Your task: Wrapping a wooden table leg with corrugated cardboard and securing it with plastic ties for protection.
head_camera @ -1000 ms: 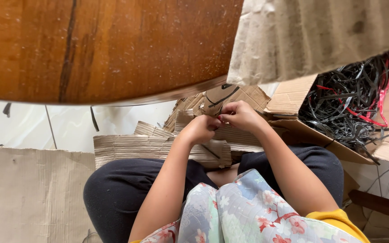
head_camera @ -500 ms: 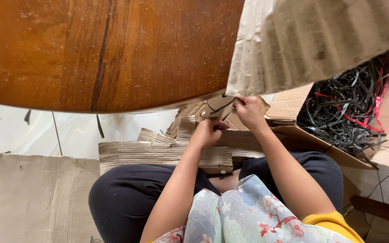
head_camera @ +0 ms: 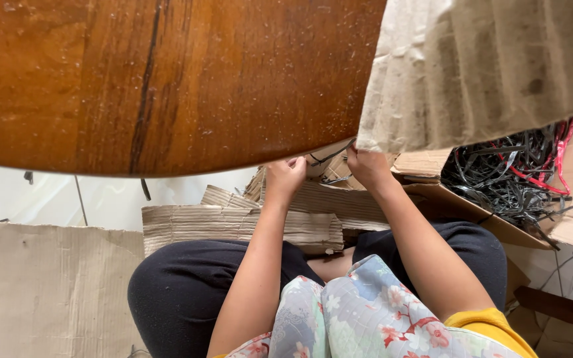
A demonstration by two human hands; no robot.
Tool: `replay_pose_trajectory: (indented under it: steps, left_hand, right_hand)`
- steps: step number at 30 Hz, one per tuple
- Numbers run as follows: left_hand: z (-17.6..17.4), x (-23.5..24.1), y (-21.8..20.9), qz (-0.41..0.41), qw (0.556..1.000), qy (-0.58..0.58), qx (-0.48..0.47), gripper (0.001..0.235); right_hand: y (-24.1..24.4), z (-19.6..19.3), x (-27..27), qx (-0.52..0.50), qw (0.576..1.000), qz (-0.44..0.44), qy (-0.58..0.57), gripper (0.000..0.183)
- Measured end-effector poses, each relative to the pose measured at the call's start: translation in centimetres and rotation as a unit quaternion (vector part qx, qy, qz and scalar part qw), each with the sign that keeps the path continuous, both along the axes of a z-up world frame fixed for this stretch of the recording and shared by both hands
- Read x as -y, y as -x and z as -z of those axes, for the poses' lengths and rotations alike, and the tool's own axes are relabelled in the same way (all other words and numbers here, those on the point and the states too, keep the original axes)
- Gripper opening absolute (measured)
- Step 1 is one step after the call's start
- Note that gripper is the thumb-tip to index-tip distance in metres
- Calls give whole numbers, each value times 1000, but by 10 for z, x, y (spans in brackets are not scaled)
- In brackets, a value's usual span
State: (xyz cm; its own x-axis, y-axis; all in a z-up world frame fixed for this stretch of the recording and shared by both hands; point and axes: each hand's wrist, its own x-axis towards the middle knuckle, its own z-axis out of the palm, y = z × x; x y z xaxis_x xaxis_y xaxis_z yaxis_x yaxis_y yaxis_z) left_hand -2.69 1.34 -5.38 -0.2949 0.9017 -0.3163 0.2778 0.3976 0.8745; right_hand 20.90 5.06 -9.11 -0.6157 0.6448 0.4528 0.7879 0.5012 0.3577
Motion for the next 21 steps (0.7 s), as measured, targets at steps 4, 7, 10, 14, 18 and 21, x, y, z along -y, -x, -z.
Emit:
replay_pose_trajectory:
  steps: [4,7,10,14,18,21]
  left_hand:
    - [-67,-5,21,6,998,-57,6,27]
    - [-54,1,23,22,995,-96,-18,31]
    - [-52,11,23,-6,995,-96,9,22]
    - [-53,22,23,-36,997,-52,-46,26]
    - [-56,26,12,-37,993,-37,-108,24]
    - [-59,38,7,-51,995,-54,-72,20]
  right_hand:
    - [21,-16,0,-220,866,221,391,42]
    - [32,-29,3,-324,828,224,399,20]
    - [35,-48,5,-356,842,151,375,19]
    - [28,-57,8,-372,837,108,387,12]
    - [22,-67,9,-402,809,95,419,13]
    - [27,-87,28,-421,793,97,428,12]
